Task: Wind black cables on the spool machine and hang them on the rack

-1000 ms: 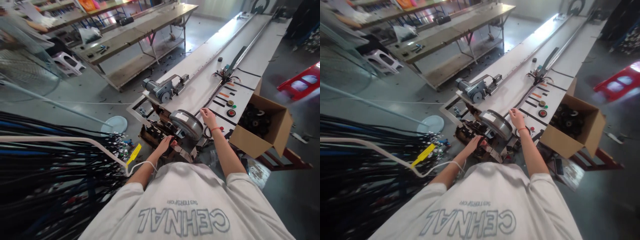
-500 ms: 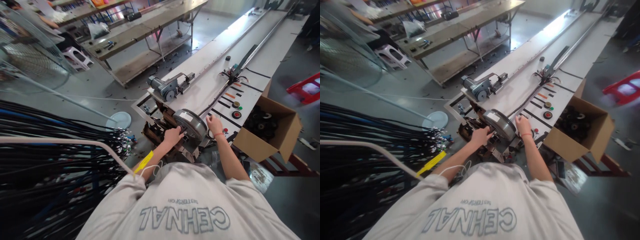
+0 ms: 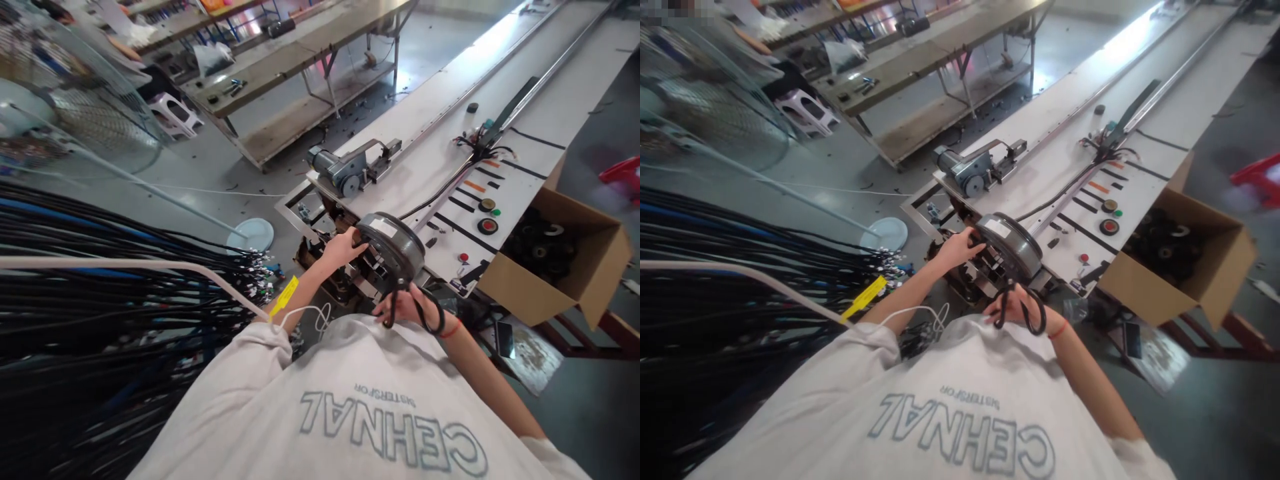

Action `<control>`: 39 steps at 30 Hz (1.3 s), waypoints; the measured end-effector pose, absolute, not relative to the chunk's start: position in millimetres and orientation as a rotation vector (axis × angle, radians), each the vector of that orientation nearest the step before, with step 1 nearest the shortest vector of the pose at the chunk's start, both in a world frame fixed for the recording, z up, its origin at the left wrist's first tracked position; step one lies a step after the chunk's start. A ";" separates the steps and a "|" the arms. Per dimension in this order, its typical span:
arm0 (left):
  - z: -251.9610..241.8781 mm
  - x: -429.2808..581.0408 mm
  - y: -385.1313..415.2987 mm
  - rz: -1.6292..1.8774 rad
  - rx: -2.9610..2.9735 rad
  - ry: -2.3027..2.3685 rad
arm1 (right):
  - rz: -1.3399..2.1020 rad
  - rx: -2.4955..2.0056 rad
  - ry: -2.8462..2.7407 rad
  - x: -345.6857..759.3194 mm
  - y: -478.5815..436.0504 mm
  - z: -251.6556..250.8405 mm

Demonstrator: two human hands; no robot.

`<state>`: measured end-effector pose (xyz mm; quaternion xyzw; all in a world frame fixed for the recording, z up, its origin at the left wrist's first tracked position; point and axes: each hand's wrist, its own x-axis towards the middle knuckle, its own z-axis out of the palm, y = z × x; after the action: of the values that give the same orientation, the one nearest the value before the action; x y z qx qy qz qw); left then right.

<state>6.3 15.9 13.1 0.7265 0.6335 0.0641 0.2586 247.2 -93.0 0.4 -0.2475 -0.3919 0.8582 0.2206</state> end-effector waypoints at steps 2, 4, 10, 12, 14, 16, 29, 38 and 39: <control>17.7 4.8 17.8 0.149 1.959 1.677 | 2.643 -0.550 -0.938 214.9 -78.2 -10.6; 19.7 5.7 19.0 0.101 1.992 1.723 | 2.672 -0.654 -0.847 190.2 -58.3 -25.5; -5.6 1.4 16.3 -0.033 2.195 2.051 | 2.542 -0.887 -1.047 202.4 -73.3 -22.9; -17.0 -5.3 13.8 -0.033 2.194 2.025 | 2.527 -0.801 -1.113 232.7 -93.9 -10.7; -24.9 -9.9 10.4 0.029 2.065 1.906 | 2.399 -0.916 -1.101 265.9 -105.1 -5.0; -29.9 -8.4 5.4 0.171 1.801 1.597 | 2.121 -1.249 -1.066 295.4 -103.5 -9.1; -34.3 33.0 -41.2 0.949 0.400 0.872 | 0.492 -2.374 -1.662 322.4 -41.5 -70.3; -28.6 57.2 -26.4 0.579 0.829 0.923 | 0.159 -2.428 -1.553 420.2 74.5 -52.2; -26.4 59.1 -29.6 0.563 1.009 1.011 | 0.164 -2.490 -1.530 432.6 86.2 -50.1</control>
<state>59.1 -29.6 -26.4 0.4564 0.4571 0.2545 0.7197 432.6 86.2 -50.1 -0.8458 -0.5197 0.0557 0.1069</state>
